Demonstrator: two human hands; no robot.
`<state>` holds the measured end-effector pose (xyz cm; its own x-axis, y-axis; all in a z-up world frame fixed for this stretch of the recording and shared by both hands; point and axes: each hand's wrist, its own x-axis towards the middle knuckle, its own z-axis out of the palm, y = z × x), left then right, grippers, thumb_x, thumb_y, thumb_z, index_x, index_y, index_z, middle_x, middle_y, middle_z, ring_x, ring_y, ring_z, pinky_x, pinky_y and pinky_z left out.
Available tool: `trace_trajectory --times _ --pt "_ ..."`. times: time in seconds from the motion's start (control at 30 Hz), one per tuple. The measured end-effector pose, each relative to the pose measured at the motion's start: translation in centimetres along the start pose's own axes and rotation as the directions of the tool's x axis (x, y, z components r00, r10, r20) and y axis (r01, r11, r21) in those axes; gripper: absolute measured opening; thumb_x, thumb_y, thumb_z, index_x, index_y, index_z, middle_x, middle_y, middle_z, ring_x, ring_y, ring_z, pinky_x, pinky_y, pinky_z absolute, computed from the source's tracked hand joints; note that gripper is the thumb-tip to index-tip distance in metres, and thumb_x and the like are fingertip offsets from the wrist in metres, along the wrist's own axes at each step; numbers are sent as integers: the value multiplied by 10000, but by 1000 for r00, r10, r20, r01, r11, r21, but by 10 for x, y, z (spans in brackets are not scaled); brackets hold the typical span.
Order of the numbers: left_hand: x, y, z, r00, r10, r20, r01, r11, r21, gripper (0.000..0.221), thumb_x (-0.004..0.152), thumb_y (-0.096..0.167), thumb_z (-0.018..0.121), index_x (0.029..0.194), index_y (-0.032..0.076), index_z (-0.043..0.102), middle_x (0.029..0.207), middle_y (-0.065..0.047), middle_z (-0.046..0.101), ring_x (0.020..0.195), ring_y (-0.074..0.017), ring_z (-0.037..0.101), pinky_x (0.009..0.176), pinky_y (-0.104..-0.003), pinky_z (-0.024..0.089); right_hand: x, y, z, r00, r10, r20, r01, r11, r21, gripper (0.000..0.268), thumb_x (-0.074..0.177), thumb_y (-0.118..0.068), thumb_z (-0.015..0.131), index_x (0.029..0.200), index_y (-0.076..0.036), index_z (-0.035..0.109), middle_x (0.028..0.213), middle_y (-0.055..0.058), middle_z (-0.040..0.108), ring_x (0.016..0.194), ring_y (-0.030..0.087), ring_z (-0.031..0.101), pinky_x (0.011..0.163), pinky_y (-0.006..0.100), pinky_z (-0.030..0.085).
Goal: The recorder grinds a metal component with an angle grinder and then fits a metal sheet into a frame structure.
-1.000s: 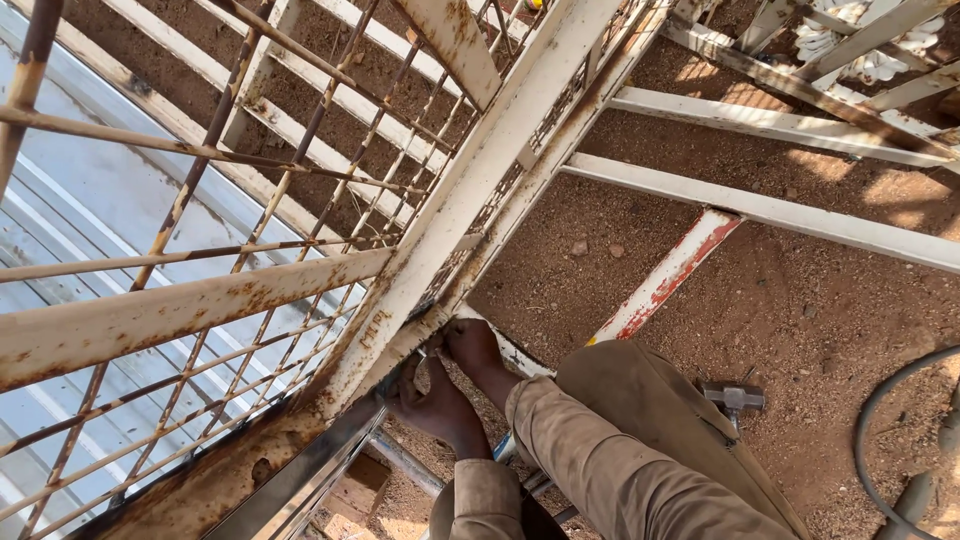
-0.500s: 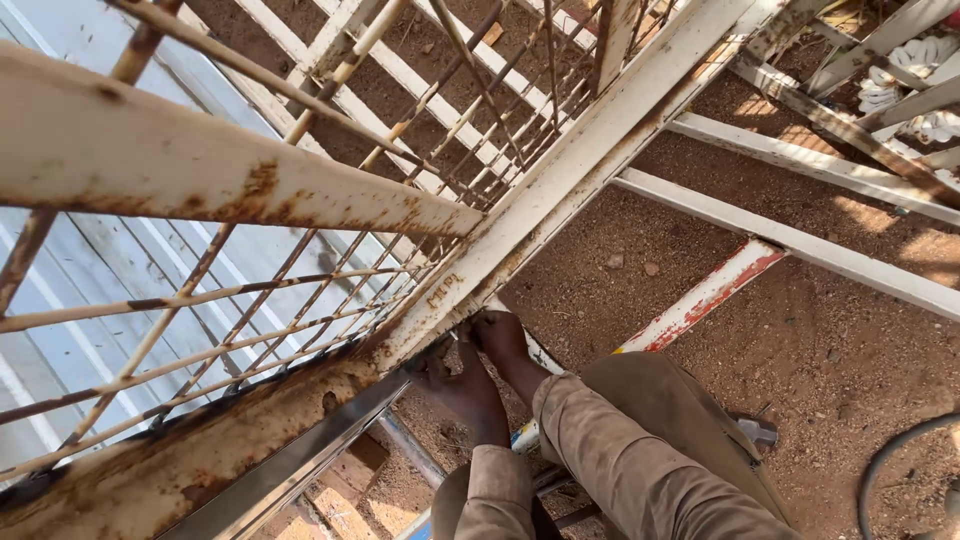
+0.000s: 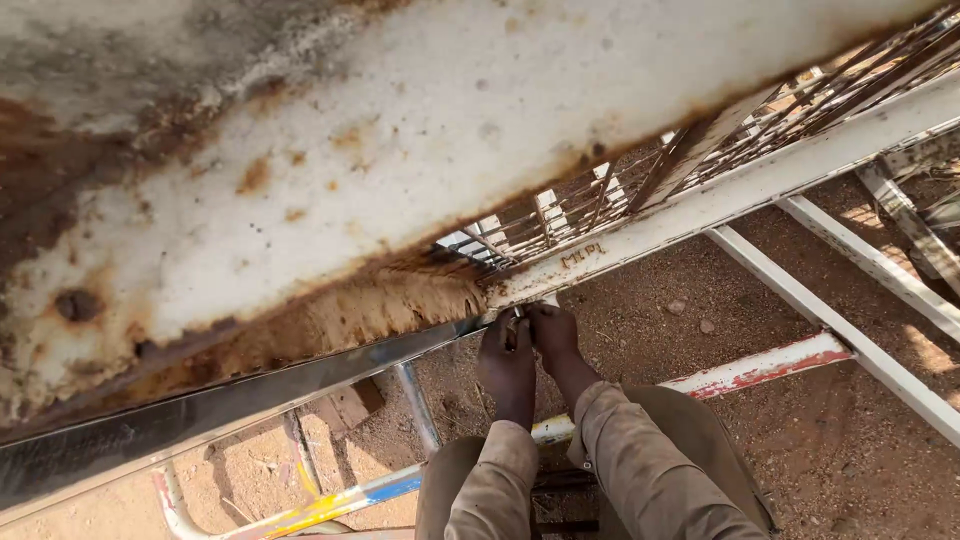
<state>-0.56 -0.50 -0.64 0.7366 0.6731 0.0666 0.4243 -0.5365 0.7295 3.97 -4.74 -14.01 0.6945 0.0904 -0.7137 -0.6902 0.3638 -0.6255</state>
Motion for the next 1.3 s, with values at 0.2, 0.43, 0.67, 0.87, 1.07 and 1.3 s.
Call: trace_trajectory --times 0.2,0.43,0.67,0.87,1.07,1.3 --pt "17 -17 -6 963 267 45 -270 941 203 276 815 362 842 1002 167 791 758 -44 729 632 -216 692 569 -378 541 14 14 4 999 29 15 -30 996 81 139 945 -108 700 957 10 772 757 52 704 595 130 612 509 280 484" --pt "27 -18 -22 823 556 113 -559 762 327 278 867 361 801 1075 181 762 899 -60 764 746 -258 725 661 -395 586 14 8 -1 1000 -11 23 11 1000 -3 157 961 -102 672 936 23 763 757 76 718 591 147 631 503 277 496" --pt "22 -11 -21 958 98 270 -180 938 296 348 834 365 804 1152 226 783 806 -50 765 689 -246 733 630 -422 590 14 10 -3 999 35 33 -36 998 49 123 945 -62 677 990 20 757 818 85 725 634 151 650 521 286 512" --pt "23 -18 -15 947 226 227 -283 922 264 370 817 376 820 1149 219 783 847 -43 778 688 -222 748 629 -390 604 9 3 -3 999 20 27 -21 999 35 147 942 -66 679 1007 31 769 843 96 744 654 155 669 534 284 526" --pt "27 -18 -21 941 245 233 -302 917 260 335 806 377 832 1097 215 801 868 -64 790 680 -223 749 611 -374 601 10 7 -3 999 14 34 -16 999 46 149 951 -85 687 999 28 772 845 84 737 658 144 665 536 277 531" --pt "35 -19 -24 823 488 292 -566 751 340 270 877 355 797 1098 200 801 887 -63 800 623 -221 732 572 -363 577 7 -4 0 1000 20 21 -20 1000 15 154 947 -101 684 967 26 769 809 88 731 625 153 673 534 293 564"
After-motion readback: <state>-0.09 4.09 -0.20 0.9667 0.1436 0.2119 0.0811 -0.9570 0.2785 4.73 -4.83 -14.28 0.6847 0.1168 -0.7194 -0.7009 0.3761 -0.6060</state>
